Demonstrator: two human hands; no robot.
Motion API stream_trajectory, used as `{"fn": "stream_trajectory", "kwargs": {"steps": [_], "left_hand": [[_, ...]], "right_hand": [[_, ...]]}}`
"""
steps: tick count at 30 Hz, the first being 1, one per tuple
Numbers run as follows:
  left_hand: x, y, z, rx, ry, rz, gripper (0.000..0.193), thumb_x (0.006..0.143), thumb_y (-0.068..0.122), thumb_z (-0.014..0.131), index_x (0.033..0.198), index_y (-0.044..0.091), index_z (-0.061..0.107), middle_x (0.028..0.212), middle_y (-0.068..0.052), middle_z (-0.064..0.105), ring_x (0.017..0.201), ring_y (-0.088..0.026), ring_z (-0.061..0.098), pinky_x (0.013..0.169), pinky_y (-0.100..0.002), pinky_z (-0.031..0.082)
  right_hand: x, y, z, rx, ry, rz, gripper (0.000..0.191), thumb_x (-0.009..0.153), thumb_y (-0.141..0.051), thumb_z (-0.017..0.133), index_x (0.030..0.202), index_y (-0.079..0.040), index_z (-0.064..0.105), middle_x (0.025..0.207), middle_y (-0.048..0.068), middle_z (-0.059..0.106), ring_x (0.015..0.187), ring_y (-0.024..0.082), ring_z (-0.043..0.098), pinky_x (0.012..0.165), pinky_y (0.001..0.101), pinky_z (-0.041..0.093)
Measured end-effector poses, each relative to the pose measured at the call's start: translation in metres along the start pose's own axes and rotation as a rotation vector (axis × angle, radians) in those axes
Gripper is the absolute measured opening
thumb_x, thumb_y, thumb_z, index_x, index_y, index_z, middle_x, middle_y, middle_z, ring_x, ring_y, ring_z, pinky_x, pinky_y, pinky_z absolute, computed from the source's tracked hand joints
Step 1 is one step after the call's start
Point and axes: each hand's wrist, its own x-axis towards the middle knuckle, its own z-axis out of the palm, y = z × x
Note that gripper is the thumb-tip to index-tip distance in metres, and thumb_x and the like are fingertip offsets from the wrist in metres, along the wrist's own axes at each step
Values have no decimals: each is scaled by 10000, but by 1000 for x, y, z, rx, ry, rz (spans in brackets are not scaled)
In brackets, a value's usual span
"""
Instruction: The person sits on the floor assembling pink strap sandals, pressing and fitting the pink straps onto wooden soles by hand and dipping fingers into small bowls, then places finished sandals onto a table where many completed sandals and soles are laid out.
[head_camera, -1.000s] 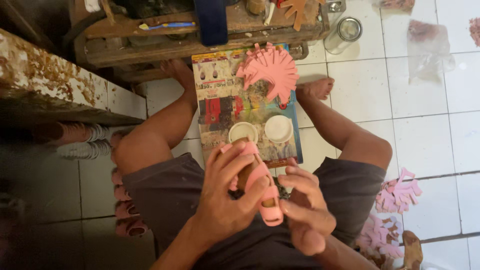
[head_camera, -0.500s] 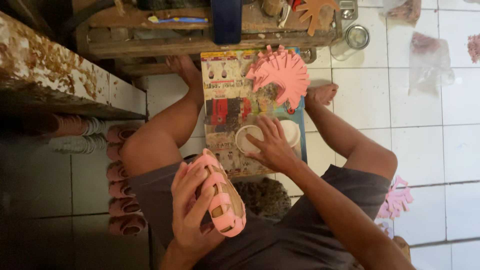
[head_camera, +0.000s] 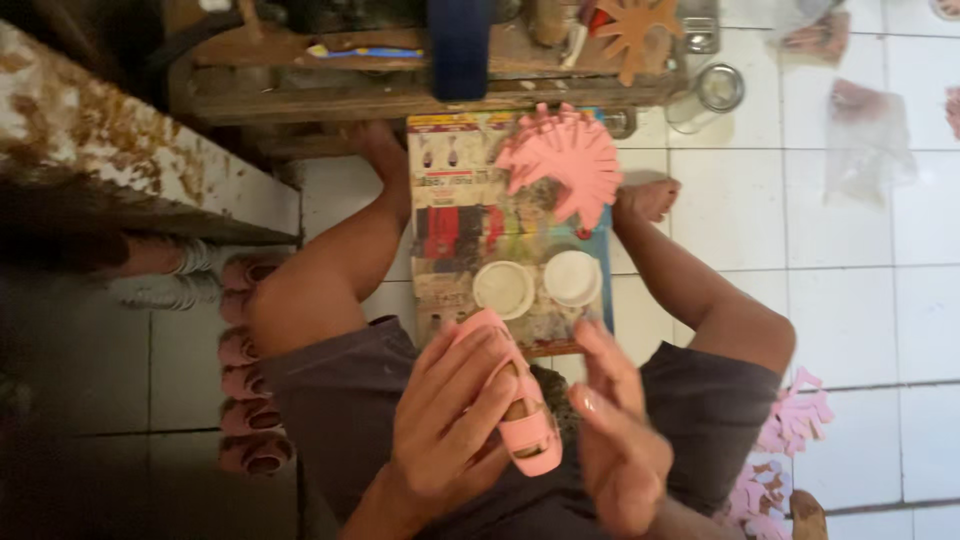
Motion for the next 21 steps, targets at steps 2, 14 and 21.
{"fn": "stream_trajectory", "kwargs": {"steps": [2,14,21], "left_hand": [[2,10,6,-33,-12,20,526,857,103,854,1302,-1,595,1352,-206,645,1319,-430,646,1197,-612,453],[15,53,12,-69,-87,-44,637,745,82,887,1316,-23,625,1338,-216,663,1254,-377,684,1108,-471,545],[15,65,5,-251,-228,-259,700,726,79,882,1362,-37,613,1324,-205,688,1189,-317,735,939,-360,622]], "right_hand": [[-8,-8,15,190,-12,-78,641,1153,-529,279,1478,-32,521,1678,295,301,1605,470,232,1364,582,168],[-28,-12,-23,-410,-60,-93,419,1152,-345,458,1301,8,629,1498,324,488,1484,499,423,1290,643,318],[-6,-5,-15,-176,82,-389,649,1141,-517,221,1313,-47,633,1424,271,574,1389,423,496,1223,584,341]]}}
